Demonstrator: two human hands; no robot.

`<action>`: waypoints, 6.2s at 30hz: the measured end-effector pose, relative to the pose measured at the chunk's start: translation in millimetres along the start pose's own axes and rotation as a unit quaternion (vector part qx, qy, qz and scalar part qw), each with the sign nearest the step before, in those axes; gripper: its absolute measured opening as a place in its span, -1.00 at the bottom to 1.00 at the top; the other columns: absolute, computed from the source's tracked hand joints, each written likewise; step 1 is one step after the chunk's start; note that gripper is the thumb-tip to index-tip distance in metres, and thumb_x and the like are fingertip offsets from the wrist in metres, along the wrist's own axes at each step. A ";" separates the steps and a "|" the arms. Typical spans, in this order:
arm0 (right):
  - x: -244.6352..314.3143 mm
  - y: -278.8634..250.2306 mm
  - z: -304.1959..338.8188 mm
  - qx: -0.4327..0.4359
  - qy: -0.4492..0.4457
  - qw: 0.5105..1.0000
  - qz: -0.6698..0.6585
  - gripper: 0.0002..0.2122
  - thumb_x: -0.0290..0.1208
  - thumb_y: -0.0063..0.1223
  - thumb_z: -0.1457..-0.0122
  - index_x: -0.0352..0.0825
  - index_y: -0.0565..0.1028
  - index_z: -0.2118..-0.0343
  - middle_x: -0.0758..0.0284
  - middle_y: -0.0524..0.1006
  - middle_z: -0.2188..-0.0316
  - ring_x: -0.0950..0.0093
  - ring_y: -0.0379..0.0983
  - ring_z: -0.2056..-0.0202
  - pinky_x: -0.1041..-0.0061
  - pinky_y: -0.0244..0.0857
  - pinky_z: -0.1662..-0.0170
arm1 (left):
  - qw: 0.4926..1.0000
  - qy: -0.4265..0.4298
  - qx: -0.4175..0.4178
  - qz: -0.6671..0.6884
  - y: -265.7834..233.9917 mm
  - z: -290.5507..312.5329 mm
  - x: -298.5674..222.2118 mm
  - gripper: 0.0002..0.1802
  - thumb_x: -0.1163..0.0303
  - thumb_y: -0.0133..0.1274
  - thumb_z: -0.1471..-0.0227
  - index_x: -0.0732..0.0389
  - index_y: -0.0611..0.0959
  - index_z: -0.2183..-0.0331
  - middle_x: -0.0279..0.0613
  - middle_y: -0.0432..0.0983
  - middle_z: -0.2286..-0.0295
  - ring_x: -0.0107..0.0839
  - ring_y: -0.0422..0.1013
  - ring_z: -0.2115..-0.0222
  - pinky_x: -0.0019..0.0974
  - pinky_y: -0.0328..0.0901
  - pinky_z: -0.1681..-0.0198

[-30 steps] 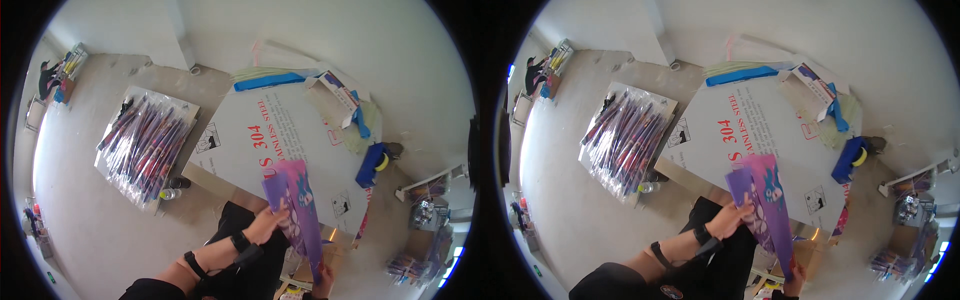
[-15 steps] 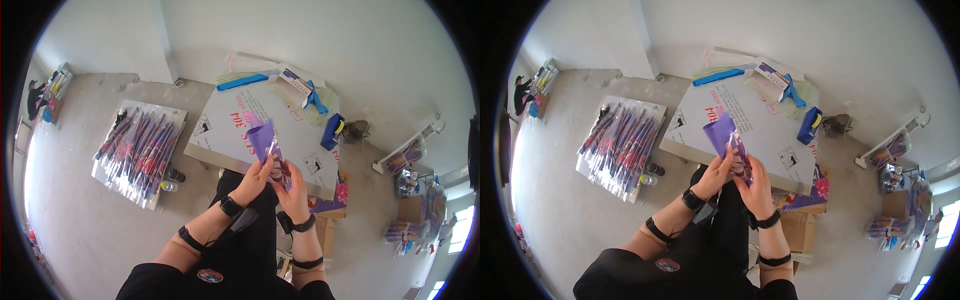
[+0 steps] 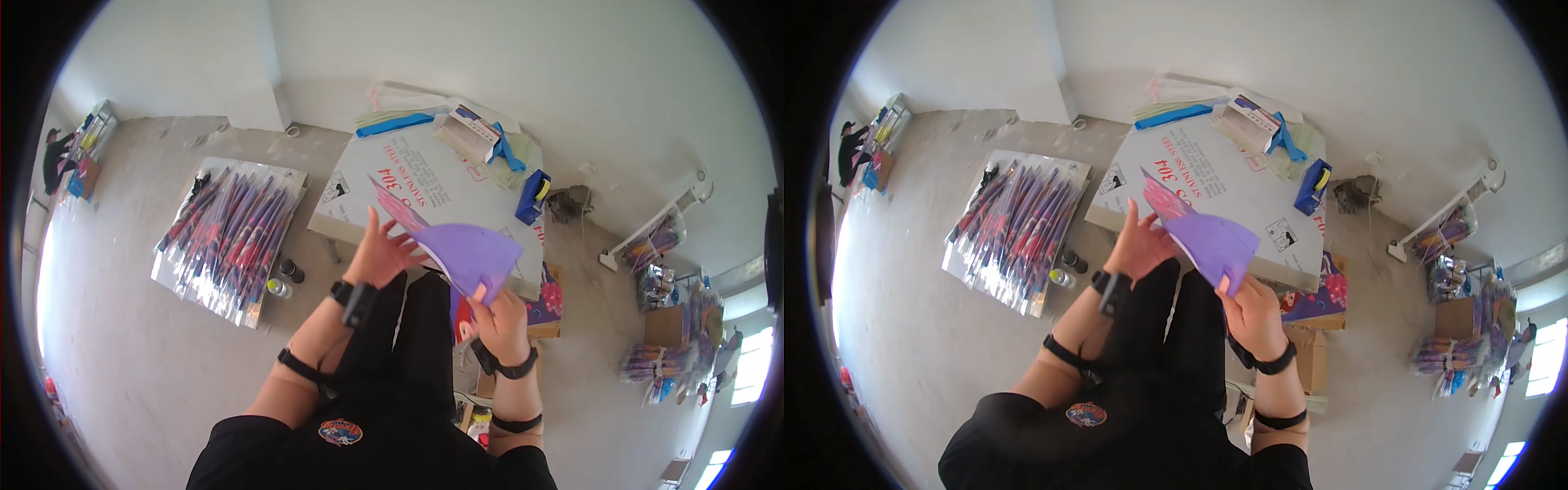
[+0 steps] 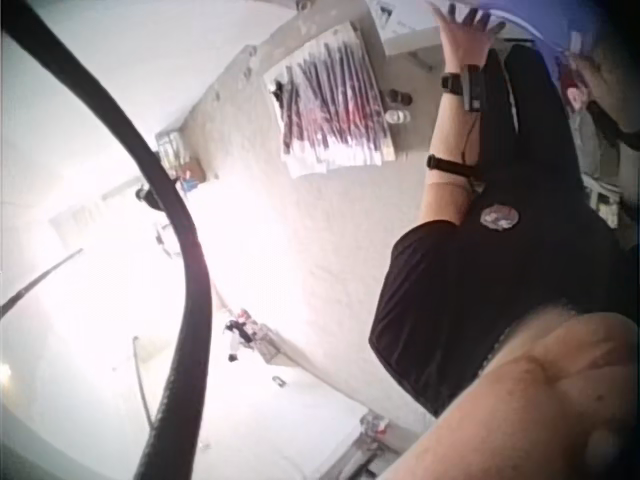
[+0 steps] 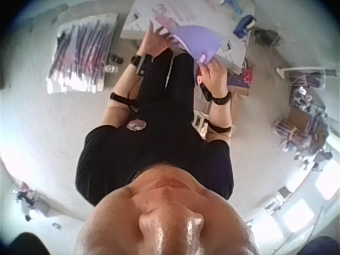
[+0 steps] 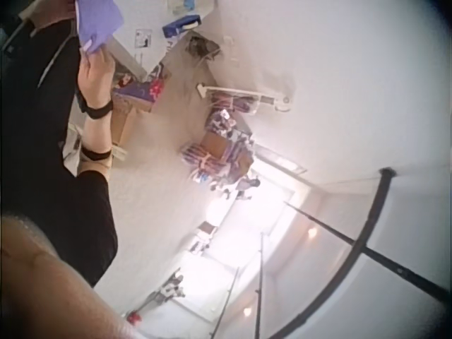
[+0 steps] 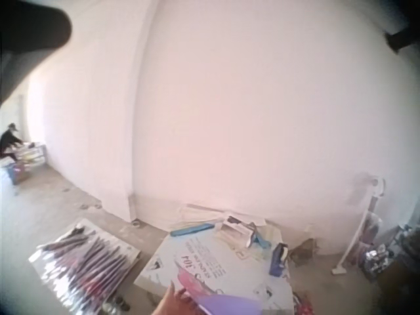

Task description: Assembling toy kites by attaching plastic sails to sticks and securing them with tape and string.

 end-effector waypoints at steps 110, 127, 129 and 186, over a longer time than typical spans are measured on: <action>-214.2 -161.9 181.8 -0.269 0.391 0.878 -0.058 -0.78 -0.46 -0.05 -0.20 -0.36 0.43 0.59 0.51 0.36 0.64 0.72 0.22 0.58 0.69 0.11 0.51 | 0.508 0.166 -0.116 -0.837 -53.3 -298.4 -224.5 -0.68 0.22 0.04 0.12 0.31 0.62 0.45 -0.03 0.53 0.59 -0.18 0.49 0.56 -0.16 0.37 0.44; -214.7 146.3 82.4 0.079 0.269 0.948 -0.152 -0.83 -0.39 0.07 -0.09 -0.42 0.49 0.47 0.16 0.47 0.57 0.30 0.42 0.55 0.43 0.24 0.48 | 0.198 -0.048 0.066 -0.977 -72.0 -279.3 -67.2 -0.53 0.45 -0.04 0.01 -0.03 0.49 0.00 -0.14 0.06 -0.18 -0.18 -0.08 -0.23 0.22 -0.17 -0.21; -209.9 161.1 83.0 0.107 0.244 0.950 -0.160 -0.83 -0.40 0.06 -0.08 -0.41 0.46 0.51 0.17 0.45 0.59 0.25 0.41 0.54 0.39 0.24 0.47 | 0.223 -0.001 0.086 -0.971 -62.5 -270.6 -61.5 -0.66 0.46 -0.08 0.00 0.01 0.60 0.15 -0.10 0.33 0.00 -0.14 0.07 -0.16 0.28 -0.10 -0.15; -336.7 204.2 21.2 0.120 0.151 0.942 0.274 -0.47 -0.23 -0.03 -0.11 -0.30 0.23 -0.15 0.22 0.18 -0.19 0.29 -0.02 -0.26 0.06 -0.18 -0.24 | 0.304 0.119 -0.010 -0.945 -167.5 -185.6 63.6 -0.50 0.13 -0.15 -0.14 -0.04 0.33 -0.12 -0.37 0.12 -0.17 -0.39 -0.01 -0.21 -0.08 -0.14 -0.26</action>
Point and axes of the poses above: each hand's wrist, its own z-axis away from the middle knuckle, its own y-axis out of the palm, x = y × z, the point moved 10 cm from there along -z, towards the middle knuckle
